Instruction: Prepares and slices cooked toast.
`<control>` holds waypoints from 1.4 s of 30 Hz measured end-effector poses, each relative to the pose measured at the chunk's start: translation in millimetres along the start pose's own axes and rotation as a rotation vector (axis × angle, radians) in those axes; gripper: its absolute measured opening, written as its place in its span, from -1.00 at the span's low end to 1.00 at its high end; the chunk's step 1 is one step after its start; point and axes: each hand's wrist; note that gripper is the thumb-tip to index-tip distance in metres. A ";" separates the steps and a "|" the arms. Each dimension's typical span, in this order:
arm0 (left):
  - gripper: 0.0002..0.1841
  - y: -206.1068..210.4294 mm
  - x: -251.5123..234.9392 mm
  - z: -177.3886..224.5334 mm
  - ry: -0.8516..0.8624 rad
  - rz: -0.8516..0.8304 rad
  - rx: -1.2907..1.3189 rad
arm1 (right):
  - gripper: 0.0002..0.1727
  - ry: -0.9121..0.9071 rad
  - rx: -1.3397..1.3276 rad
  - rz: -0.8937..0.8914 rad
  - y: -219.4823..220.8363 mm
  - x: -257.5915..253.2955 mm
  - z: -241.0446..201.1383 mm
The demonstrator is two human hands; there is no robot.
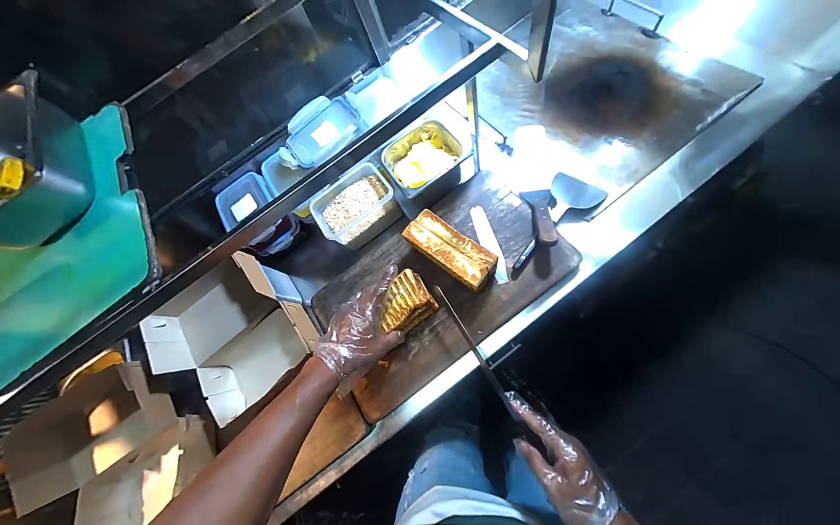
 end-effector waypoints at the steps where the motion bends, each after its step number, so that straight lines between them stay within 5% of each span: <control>1: 0.40 -3.5 3.7 2.5 -0.040 -0.052 -0.041 | -0.38 -0.018 0.013 0.006 -1.3 -1.5 -0.8; 11: 0.29 -4.5 20.6 -28.7 -0.022 -0.203 -0.085 | -0.35 -0.043 0.292 -0.093 -14.6 -35.3 -14.1; 14: 0.33 -29.9 17.3 -12.0 -0.101 -0.215 0.011 | -0.40 -0.085 0.353 0.020 -27.3 -34.2 -41.1; 19: -0.33 -45.0 -72.8 -9.2 -0.120 0.124 0.579 | -0.38 -0.161 0.677 0.084 -51.1 -88.9 -104.1; 23: 0.09 -20.2 -154.7 -9.0 -0.047 -0.082 0.802 | -0.25 0.239 0.956 -0.429 -67.8 -178.6 -181.4; 27: -0.40 -23.0 -146.6 1.9 -0.052 -0.071 0.883 | -0.20 0.249 0.993 -0.585 -87.9 -210.4 -204.0; 35: -0.59 -24.4 -124.8 20.7 -0.291 -0.045 1.064 | -0.13 0.187 0.995 -0.782 -111.7 -252.5 -206.0; 42: -0.70 -30.9 -133.8 44.6 -0.461 -0.040 0.632 | -0.14 0.137 0.981 -0.839 -128.7 -267.9 -198.4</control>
Point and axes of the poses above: each hand's wrist, its own x-axis away from the middle knuckle, its own y-axis out of the palm, z = x × y, and after that the axes turned 3 degrees about x, right-handed
